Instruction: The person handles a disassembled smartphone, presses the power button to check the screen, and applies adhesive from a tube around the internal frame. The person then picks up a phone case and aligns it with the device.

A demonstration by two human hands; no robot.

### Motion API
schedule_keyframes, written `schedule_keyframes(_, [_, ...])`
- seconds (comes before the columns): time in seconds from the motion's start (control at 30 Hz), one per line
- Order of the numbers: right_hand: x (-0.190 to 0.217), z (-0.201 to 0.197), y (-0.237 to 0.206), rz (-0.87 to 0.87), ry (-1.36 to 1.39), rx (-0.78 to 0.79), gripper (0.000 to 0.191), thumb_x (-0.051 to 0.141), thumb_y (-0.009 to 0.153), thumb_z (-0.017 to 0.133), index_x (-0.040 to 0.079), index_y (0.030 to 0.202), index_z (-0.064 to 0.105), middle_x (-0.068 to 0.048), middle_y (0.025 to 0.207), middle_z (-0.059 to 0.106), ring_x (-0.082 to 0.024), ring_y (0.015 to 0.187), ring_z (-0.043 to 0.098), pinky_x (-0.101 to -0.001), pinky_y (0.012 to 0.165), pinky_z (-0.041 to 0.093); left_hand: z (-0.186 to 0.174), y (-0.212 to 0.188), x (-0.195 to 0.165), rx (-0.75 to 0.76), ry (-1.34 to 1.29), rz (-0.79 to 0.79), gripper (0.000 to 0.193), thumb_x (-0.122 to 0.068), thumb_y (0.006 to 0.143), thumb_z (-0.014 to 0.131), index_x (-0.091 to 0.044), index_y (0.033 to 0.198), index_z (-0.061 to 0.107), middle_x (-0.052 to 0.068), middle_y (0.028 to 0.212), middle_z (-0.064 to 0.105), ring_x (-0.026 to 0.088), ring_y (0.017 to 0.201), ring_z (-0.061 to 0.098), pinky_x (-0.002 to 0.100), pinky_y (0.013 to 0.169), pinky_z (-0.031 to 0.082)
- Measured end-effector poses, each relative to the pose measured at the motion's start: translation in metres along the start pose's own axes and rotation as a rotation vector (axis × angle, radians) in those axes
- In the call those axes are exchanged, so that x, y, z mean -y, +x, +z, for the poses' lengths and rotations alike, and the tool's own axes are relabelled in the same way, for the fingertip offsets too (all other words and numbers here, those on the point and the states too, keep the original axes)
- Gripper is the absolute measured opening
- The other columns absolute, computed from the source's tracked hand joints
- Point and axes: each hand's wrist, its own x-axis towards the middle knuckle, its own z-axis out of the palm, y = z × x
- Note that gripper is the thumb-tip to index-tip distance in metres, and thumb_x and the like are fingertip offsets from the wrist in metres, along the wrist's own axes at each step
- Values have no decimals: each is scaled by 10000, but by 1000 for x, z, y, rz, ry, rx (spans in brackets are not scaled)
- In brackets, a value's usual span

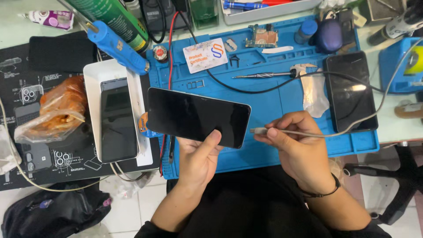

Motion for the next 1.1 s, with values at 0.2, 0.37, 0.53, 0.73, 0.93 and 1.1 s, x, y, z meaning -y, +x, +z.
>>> schedule_keyframes(0.2, [-12, 14, 1, -76, -34, -7, 188, -105, 955, 652, 20, 1059, 558, -153, 1070, 685, -279, 1022, 738, -483, 956, 640, -10, 1, -1, 22, 6, -1, 577, 127, 987, 610, -63, 1479, 377, 170, 1310, 616, 284, 1170, 670, 464, 1009, 570])
schedule_keyframes(0.37, [4, 14, 0, -150, -107, 9, 178, -102, 982, 650, 19, 1065, 549, -153, 1044, 682, -282, 1013, 746, -479, 959, 650, 6, 0, -5, 28, -1, -20, 579, 115, 985, 613, -60, 1480, 370, 186, 1300, 621, 292, 1161, 675, 477, 1003, 586])
schedule_keyframes(0.53, [-2, 16, -8, -204, -177, -17, 192, -76, 993, 675, 18, 1085, 536, -133, 1068, 663, -241, 1051, 718, -465, 1015, 649, 13, -3, -6, 31, 28, -23, 558, 111, 1004, 616, -26, 1485, 368, 197, 1311, 616, 302, 1174, 676, 497, 1022, 590])
schedule_keyframes(0.73, [-11, 18, -18, -229, -318, -57, 205, -25, 979, 694, 16, 1087, 525, -146, 1078, 667, -235, 1033, 733, -421, 971, 654, 15, -8, -4, 17, 54, -28, 527, 121, 954, 630, -1, 1426, 431, 167, 1298, 625, 275, 1176, 679, 465, 1028, 586])
schedule_keyframes(0.93, [-6, 31, -8, -48, -136, 57, 290, 66, 975, 723, 55, 1195, 534, -149, 1064, 685, -205, 966, 715, -326, 844, 611, 6, -1, -17, 104, 107, -34, 341, 148, 1043, 677, 92, 1333, 505, 190, 1192, 624, 270, 1095, 669, 385, 955, 559])
schedule_keyframes(1.1, [34, 31, 3, 573, -640, 794, 296, 296, 921, 706, 45, 1070, 757, -94, 882, 782, -186, 808, 769, -310, 716, 615, 10, 6, -35, 24, 140, -76, 560, 128, 899, 692, 29, 1406, 474, 147, 1302, 627, 226, 1203, 640, 380, 1069, 512])
